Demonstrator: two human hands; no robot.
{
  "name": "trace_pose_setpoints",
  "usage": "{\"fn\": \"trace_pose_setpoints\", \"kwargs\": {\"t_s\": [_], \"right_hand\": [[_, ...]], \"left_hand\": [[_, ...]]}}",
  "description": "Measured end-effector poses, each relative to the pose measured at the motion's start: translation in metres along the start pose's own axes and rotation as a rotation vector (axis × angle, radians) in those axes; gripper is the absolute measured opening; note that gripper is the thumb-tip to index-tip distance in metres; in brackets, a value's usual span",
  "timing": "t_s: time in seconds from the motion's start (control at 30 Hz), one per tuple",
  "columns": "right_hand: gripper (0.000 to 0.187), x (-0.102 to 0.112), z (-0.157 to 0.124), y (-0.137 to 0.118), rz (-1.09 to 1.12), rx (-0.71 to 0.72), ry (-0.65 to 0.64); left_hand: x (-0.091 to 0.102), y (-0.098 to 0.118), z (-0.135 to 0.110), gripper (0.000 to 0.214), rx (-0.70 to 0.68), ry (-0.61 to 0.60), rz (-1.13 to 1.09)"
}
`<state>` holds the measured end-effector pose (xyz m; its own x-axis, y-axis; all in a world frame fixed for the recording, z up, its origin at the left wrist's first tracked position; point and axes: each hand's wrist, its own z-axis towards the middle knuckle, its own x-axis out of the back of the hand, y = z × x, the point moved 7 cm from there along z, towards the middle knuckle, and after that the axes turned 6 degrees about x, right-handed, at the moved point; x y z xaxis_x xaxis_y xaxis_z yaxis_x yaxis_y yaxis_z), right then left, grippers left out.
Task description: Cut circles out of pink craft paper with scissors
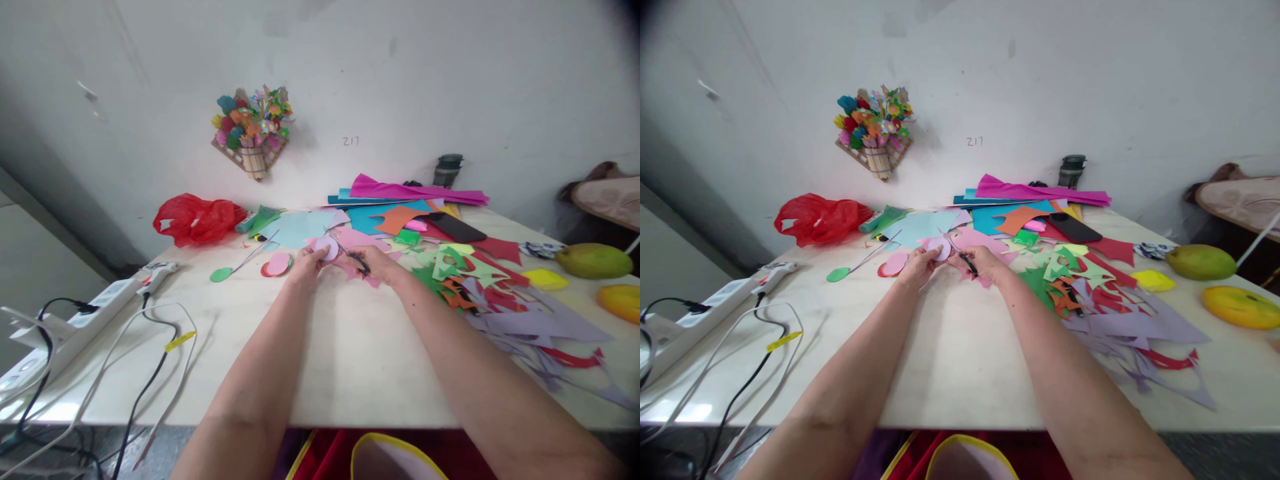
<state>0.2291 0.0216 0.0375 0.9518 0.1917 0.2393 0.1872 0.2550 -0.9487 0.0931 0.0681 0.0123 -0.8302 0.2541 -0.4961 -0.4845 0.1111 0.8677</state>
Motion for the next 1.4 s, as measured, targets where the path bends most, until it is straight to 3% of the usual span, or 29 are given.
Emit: {"fn": "trace_pose_setpoints", "kwargs": {"t_s": [0.23, 0.33, 0.5, 0.83, 1.0, 1.4], "right_hand": [[0.031, 0.012, 0.007, 0.011, 0.059, 0.006, 0.089], [0.027, 0.024, 0.007, 0.015, 0.107, 0.004, 0.138], [0.037, 0.036, 0.007, 0.015, 0.209, 0.004, 0.199], [0.036, 0.022, 0.005, -0.002, 0.13, 0.057, 0.127], [0.036, 0.021, 0.008, -0.003, 0.051, 0.098, 0.128], [0.036, 0.022, 0.008, -0.012, 0.045, 0.154, 0.288]], "left_hand": [[0.0, 0.001, -0.003, 0.019, 0.018, -0.031, 0.077], [-0.006, -0.001, -0.005, 0.024, 0.069, -0.109, 0.164], [-0.015, -0.011, -0.01, 0.03, 0.163, -0.239, 0.309], [-0.028, -0.021, -0.015, 0.032, 0.187, -0.357, 0.446], [-0.028, -0.02, -0.016, 0.032, 0.196, -0.34, 0.441], [-0.016, -0.016, -0.008, 0.03, 0.172, -0.203, 0.31]]}}
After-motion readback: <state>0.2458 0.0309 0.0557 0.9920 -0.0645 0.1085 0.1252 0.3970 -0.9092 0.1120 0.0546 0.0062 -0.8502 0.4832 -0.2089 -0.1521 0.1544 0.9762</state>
